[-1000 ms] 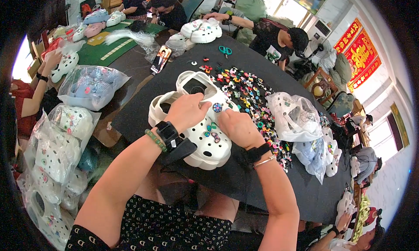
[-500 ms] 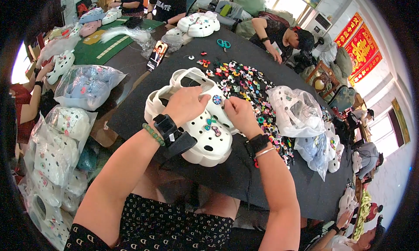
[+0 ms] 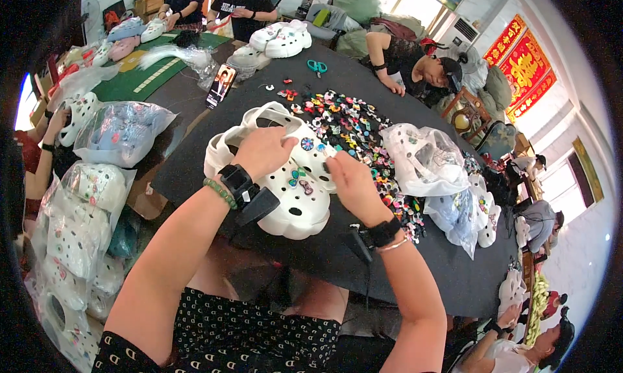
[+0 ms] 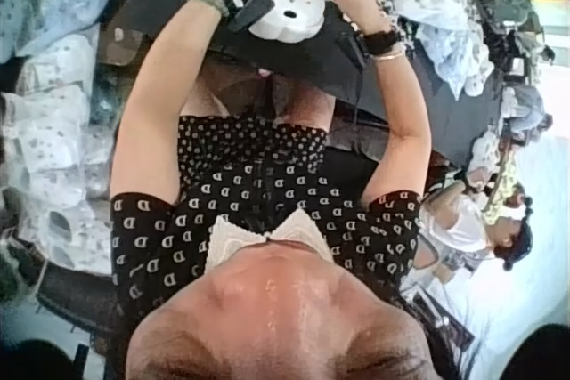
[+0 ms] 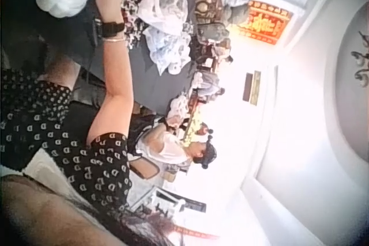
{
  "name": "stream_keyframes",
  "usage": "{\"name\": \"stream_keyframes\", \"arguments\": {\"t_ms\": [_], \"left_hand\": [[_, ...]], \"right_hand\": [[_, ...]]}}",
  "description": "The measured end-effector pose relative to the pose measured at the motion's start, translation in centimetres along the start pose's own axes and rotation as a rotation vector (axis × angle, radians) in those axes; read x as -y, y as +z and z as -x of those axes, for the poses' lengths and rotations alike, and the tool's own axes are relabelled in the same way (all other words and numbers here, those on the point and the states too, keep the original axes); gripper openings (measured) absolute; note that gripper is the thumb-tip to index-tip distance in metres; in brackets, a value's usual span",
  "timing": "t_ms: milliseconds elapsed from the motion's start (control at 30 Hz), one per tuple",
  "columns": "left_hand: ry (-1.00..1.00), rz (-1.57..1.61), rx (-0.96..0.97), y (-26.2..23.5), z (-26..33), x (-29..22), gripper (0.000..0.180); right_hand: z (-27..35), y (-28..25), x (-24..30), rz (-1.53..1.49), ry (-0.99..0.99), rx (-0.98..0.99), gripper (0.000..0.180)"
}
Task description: Decorating rubber clogs with plastic charms and packaging them in bags.
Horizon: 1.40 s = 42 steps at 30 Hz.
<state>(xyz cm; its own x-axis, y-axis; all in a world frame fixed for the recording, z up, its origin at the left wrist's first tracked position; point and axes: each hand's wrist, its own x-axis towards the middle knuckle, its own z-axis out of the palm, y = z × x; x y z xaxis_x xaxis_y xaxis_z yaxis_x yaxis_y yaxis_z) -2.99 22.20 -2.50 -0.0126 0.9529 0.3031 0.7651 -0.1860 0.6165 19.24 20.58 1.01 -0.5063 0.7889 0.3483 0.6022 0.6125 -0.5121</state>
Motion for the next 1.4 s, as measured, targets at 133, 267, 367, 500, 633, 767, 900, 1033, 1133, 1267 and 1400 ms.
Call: {"name": "stream_keyframes", "arguments": {"t_ms": [133,267,367,500,633,767,900,1033,1133,1267,1400], "left_hand": [[0.0,-0.011,-0.007,0.1,0.0,-0.6,0.041],[-0.015,-0.014,-0.012,-0.1,0.3,-0.5,0.042],[-0.037,-0.014,-0.027,-0.1,0.5,-0.4,0.043],[-0.044,0.005,-0.007,-0.1,0.4,-0.9,0.043],[-0.023,0.033,-0.009,0.0,0.6,-0.3,0.043],[0.001,0.034,-0.043,0.0,0.7,-0.2,0.041],[0.055,0.051,-0.089,-0.8,1.3,-0.1,0.038],[0.091,0.106,-0.138,-0.3,2.6,0.1,0.037],[0.072,0.12,-0.138,-0.4,3.4,-0.1,0.037],[0.101,0.116,-0.165,-0.5,3.8,0.1,0.036],[0.137,0.116,-0.155,-0.8,4.2,-0.3,0.034]], "right_hand": [[1.8,-0.8,-4.3,0.0,0.08,-0.135,0.027],[3.5,-2.1,-5.7,0.081,0.139,-0.179,0.011],[5.0,-3.3,-5.5,-0.037,0.316,-0.166,0.006],[7.6,-3.6,-7.9,-0.125,0.385,-0.201,0.014],[10.2,-3.4,-8.5,0.182,0.177,-0.168,0.026],[11.9,-1.8,-3.9,0.331,0.208,-0.222,0.046],[13.5,1.3,-2.1,0.321,0.116,-0.282,0.042],[14.9,3.7,-1.8,0.268,0.155,-0.335,0.037],[14.9,4.2,-1.6,0.255,0.152,-0.364,0.033],[14.0,4.7,-1.0,0.169,0.182,-0.376,0.03],[14.5,5.2,-1.0,0.233,0.169,-0.428,0.026]]}}
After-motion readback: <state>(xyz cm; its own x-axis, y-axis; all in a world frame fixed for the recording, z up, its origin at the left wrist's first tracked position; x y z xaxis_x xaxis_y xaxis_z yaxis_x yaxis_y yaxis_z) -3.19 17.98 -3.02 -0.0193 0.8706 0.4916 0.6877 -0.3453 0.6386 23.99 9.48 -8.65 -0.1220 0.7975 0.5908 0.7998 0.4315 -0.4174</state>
